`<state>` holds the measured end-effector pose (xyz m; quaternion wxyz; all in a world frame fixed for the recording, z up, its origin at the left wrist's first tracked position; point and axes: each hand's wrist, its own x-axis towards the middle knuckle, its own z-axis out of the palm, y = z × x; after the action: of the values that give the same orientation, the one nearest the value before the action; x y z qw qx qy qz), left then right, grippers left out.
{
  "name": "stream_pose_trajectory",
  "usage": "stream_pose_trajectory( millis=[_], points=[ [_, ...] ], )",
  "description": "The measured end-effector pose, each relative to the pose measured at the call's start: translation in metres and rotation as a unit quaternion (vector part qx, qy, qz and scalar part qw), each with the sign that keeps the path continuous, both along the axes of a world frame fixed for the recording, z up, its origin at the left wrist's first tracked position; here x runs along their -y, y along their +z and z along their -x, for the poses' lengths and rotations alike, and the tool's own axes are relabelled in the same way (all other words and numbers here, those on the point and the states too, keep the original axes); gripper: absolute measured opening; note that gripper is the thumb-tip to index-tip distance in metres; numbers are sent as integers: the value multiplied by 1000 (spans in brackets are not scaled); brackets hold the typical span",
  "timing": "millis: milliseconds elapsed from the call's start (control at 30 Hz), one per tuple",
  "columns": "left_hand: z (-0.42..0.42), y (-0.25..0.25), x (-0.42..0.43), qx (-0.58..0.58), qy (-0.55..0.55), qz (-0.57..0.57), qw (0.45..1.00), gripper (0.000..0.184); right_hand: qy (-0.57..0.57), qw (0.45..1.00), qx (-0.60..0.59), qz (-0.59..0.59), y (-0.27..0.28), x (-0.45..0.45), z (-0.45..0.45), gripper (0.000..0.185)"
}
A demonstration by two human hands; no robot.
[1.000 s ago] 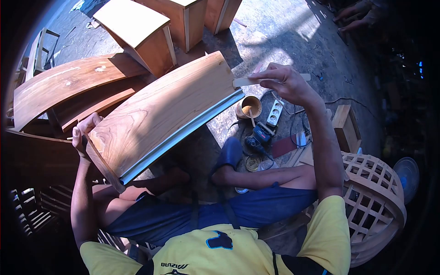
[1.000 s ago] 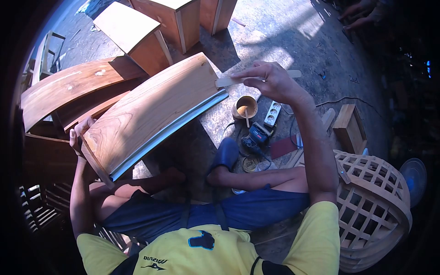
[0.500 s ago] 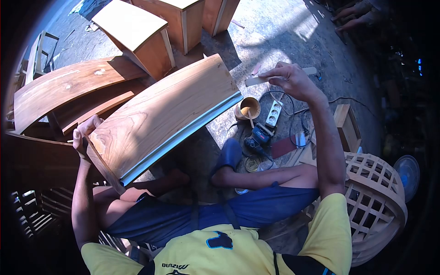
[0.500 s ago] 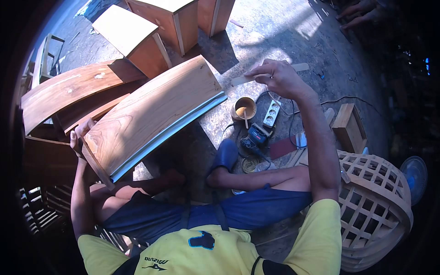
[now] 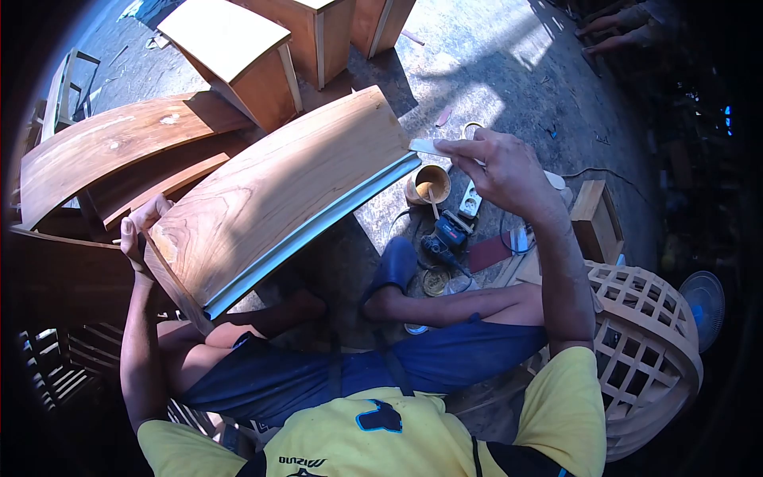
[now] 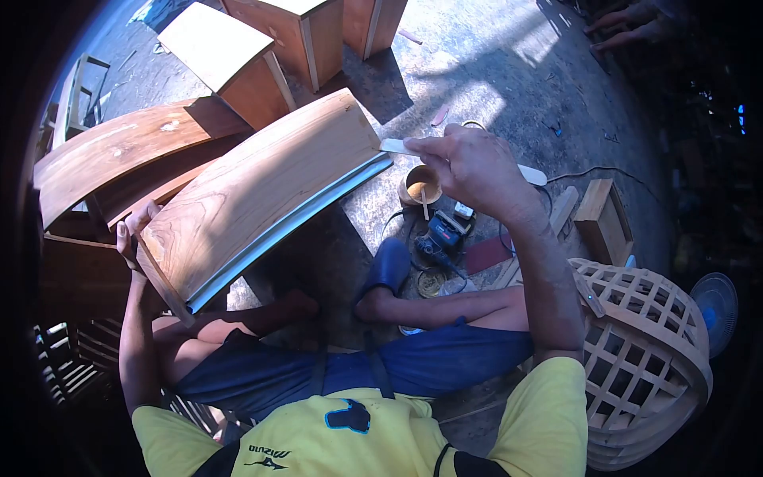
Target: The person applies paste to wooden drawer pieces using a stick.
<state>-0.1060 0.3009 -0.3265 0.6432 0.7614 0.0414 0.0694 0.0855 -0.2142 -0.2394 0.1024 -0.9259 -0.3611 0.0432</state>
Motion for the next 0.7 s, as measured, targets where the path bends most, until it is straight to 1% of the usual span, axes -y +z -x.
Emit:
stream_pose_trajectory(
  millis=[33,100,167,233,267,300,333,367,400,467,533,567,600,633,700],
  points=[
    [-1,-1,0,4,1,-7,1000,84,1,1000,4,1,3,4,-5,27],
    [-2,-2,-1,10,-3,-10,1000,84,-34,999,-12,26,9,8,-13,28],
    [0,0,0,1,-9,-7,1000,81,-41,999,-19,6,12,6,-18,28],
    [0,2,0,-3,-5,-15,1000,81,-18,995,-94,-35,8,4,-26,28],
    [0,3,2,-3,-1,-22,1000,82,-19,995,-96,-35,5,4,-30,28],
    [0,3,7,-5,-2,-22,1000,82,11,994,-105,-40,0,5,-34,28],
    [1,3,14,11,36,-24,999,82,41,992,-113,-45,-4,4,-39,28],
    [1,3,18,27,75,-27,996,82,42,992,-113,-46,-8,4,-44,28],
    [1,3,15,27,76,-27,996,82,51,990,-121,-49,-12,4,-48,28],
    [0,3,5,14,-1,-29,999,82,61,988,-128,-52,-12,7,-52,28],
    [-1,4,4,7,-6,-32,999,84,80,995,51,35,-5,10,-53,31],
    [-1,5,4,-1,-13,-34,999,85,84,995,53,33,-2,9,-53,31],
    [-2,7,6,4,-19,-42,999,86,66,998,-14,-11,1,7,-51,31],
    [-2,5,4,0,-26,-23,999,86,51,994,-82,-55,3,4,-50,31],
    [-3,7,6,0,-19,-33,999,87,77,990,-101,-60,0,-2,-45,30]
  ],
)
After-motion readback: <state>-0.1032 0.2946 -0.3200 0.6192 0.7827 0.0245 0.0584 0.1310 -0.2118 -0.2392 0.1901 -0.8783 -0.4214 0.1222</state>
